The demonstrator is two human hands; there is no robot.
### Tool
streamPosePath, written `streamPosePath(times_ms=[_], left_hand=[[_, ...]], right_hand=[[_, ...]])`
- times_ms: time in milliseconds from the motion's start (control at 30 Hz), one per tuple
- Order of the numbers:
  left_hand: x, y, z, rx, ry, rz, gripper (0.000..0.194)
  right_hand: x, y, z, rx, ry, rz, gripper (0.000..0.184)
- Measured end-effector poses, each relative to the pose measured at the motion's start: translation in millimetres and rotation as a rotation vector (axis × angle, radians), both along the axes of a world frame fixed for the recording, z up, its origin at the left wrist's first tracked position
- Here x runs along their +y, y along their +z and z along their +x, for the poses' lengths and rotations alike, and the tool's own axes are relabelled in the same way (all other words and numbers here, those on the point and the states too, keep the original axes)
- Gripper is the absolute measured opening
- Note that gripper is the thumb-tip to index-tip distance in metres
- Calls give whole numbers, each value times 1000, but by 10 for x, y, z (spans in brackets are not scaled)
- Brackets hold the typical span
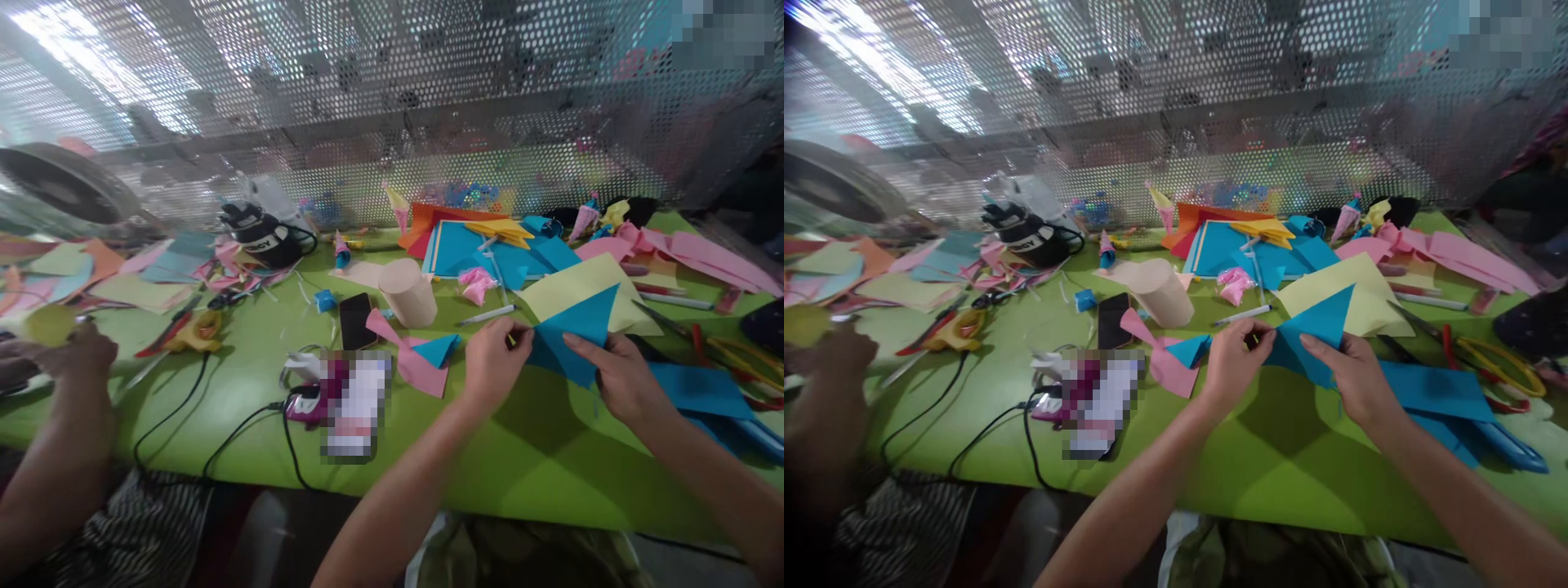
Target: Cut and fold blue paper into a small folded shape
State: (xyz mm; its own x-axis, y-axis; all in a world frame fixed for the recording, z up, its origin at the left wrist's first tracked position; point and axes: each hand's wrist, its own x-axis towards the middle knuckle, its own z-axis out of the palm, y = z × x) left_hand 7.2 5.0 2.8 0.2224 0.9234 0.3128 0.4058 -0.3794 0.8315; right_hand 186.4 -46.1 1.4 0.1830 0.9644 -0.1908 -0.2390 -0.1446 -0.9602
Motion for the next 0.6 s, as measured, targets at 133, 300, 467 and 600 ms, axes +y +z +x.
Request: streamPosePath(times_ms=[133,300,467,600], left_hand=[[-5,-2,6,28,70,63,10],[-13,-15,19,-39,22,48,9],[-8,-19,26,-53,21,27,10],[-2,-36,26,-49,38,22,8]], right_hand=[[16,-84,13,-56,9,25,22],[30,-108,-7,-69,73,34,20],[23,-64,-41,87,115,-22,19],[14,-43,-43,113,105,-43,23]])
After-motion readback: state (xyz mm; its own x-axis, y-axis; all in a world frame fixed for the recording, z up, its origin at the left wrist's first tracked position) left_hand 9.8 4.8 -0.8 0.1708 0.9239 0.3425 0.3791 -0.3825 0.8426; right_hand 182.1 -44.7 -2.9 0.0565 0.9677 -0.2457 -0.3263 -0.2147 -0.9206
